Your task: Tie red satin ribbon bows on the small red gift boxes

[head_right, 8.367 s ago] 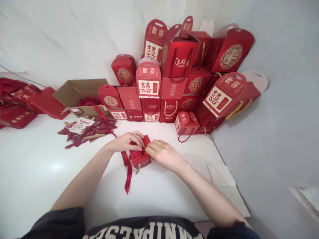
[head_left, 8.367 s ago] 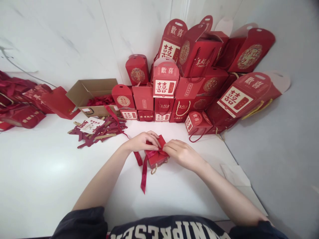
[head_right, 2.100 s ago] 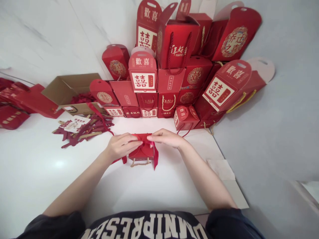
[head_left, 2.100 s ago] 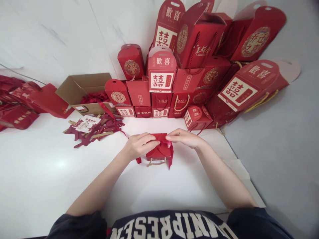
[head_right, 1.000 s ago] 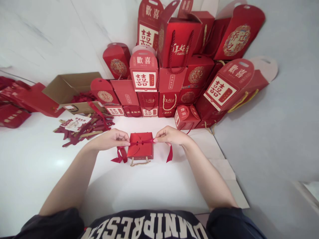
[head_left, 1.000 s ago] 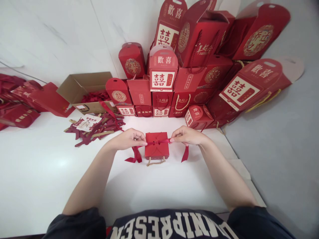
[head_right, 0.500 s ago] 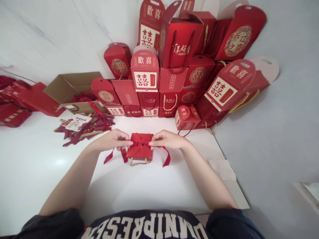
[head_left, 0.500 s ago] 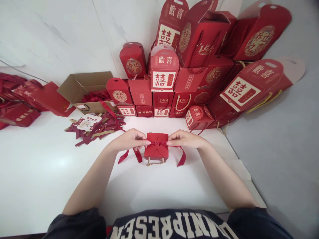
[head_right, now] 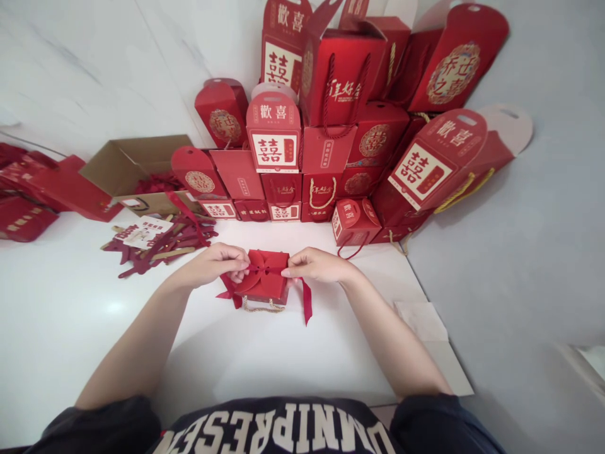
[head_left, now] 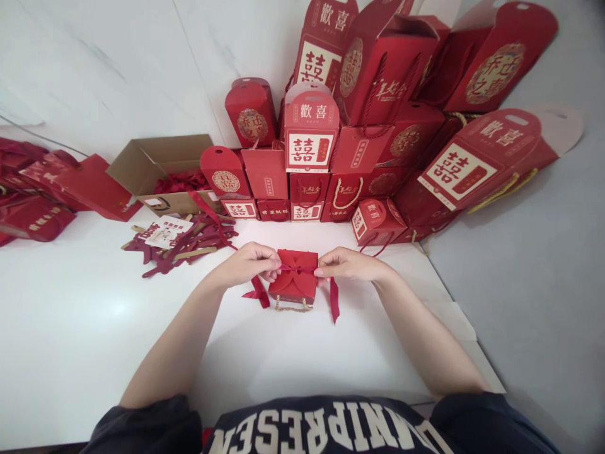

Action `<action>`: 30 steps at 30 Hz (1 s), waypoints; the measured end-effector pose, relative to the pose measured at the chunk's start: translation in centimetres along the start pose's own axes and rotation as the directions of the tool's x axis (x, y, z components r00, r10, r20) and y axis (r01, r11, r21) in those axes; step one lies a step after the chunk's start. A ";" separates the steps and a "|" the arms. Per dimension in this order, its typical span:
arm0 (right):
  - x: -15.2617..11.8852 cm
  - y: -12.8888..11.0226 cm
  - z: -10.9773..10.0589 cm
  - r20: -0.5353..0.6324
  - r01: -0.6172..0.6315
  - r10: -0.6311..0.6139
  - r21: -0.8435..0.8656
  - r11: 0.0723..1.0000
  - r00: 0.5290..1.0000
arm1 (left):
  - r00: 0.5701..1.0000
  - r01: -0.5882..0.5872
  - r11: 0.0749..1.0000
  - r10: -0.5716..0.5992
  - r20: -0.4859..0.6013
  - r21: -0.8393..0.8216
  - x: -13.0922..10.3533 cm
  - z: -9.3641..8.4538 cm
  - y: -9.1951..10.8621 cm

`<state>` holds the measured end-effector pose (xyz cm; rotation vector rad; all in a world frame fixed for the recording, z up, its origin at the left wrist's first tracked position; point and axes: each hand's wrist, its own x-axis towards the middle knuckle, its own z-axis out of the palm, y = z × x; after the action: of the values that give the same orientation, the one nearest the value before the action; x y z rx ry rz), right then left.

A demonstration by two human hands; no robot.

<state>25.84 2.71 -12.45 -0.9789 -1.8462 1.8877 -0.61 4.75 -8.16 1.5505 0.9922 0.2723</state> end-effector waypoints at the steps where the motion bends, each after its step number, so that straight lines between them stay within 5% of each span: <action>1: 0.0 0.0 0.0 -0.002 0.005 -0.005 -0.001 1.000 1.000 | 1.000 0.012 1.000 -0.012 0.000 -0.018 0.1 0.0 -0.1; 7: 0.2 0.2 -0.2 0.018 0.006 -0.005 -0.013 1.000 1.000 | 0.998 0.029 0.997 -0.025 0.057 -0.070 0.1 -0.1 -0.4; 15: -0.1 0.4 -0.5 -0.026 0.002 -0.001 0.026 1.000 1.000 | 0.999 0.006 0.988 -0.012 0.038 0.155 -0.8 -1.7 -0.2; 25: 0.3 1.1 -0.8 -0.043 -0.022 0.021 -0.026 0.999 0.999 | 0.973 -0.018 0.979 -0.030 0.231 0.203 0.7 -4.0 -3.6; 30: 0.2 1.2 -1.1 -0.019 -0.032 0.031 -0.046 0.998 0.999 | 0.926 -0.145 0.968 0.059 0.372 0.207 -0.1 -4.7 -2.7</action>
<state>26.67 3.53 -13.56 -1.0431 -1.8820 1.8555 -4.98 7.71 -9.33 1.7890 0.6672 -0.0643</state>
